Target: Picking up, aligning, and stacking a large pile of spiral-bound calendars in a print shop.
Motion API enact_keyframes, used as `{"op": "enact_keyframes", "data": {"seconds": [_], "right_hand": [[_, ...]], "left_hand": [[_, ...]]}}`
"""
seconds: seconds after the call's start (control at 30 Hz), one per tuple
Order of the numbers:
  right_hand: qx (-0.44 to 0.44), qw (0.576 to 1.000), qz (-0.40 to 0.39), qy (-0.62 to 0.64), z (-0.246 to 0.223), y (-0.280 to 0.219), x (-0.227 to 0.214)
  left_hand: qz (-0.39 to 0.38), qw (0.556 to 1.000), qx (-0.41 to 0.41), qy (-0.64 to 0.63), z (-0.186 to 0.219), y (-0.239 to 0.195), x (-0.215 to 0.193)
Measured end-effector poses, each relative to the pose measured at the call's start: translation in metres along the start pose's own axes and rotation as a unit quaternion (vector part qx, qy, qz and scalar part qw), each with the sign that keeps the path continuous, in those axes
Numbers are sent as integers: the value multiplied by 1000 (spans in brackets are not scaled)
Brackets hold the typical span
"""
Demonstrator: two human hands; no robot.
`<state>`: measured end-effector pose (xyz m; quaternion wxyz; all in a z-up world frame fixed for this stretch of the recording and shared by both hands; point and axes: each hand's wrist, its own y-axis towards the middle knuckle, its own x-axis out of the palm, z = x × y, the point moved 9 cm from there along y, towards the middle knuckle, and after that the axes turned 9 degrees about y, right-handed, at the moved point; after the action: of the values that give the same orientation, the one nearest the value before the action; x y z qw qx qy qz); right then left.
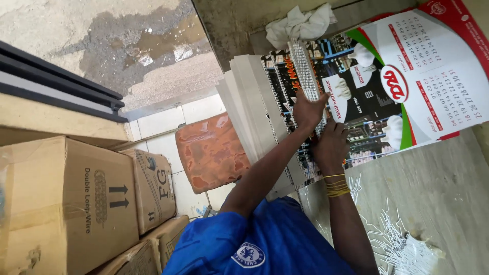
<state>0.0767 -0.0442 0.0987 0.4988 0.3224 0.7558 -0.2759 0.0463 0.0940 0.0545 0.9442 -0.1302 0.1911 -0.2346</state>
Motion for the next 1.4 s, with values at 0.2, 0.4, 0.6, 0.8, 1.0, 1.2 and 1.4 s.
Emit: {"op": "enact_keyframes", "data": {"seconds": [0.2, 0.4, 0.6, 0.8, 1.0, 1.2, 1.4], "right_hand": [[-9, 998, -18, 60, 31, 15, 13], [-28, 997, -23, 62, 30, 17, 14], [-35, 996, -48, 60, 28, 19, 6], [-42, 993, -62, 92, 1, 15, -5], [-44, 997, -61, 33, -27, 9, 2], [-45, 996, -47, 67, 0, 23, 14], [-47, 995, -46, 76, 8, 27, 19]], "left_hand": [[-90, 994, 62, 17, 37, -39, -59], [-87, 987, 2, -136, 21, -13, -71], [-119, 989, 54, -75, -111, 92, 34], [-150, 979, 67, -120, -102, 76, 30], [-149, 980, 129, 23, -65, 50, -4], [42, 947, 186, 258, 48, -7, -112], [117, 934, 105, 321, 10, 33, -146]]}}
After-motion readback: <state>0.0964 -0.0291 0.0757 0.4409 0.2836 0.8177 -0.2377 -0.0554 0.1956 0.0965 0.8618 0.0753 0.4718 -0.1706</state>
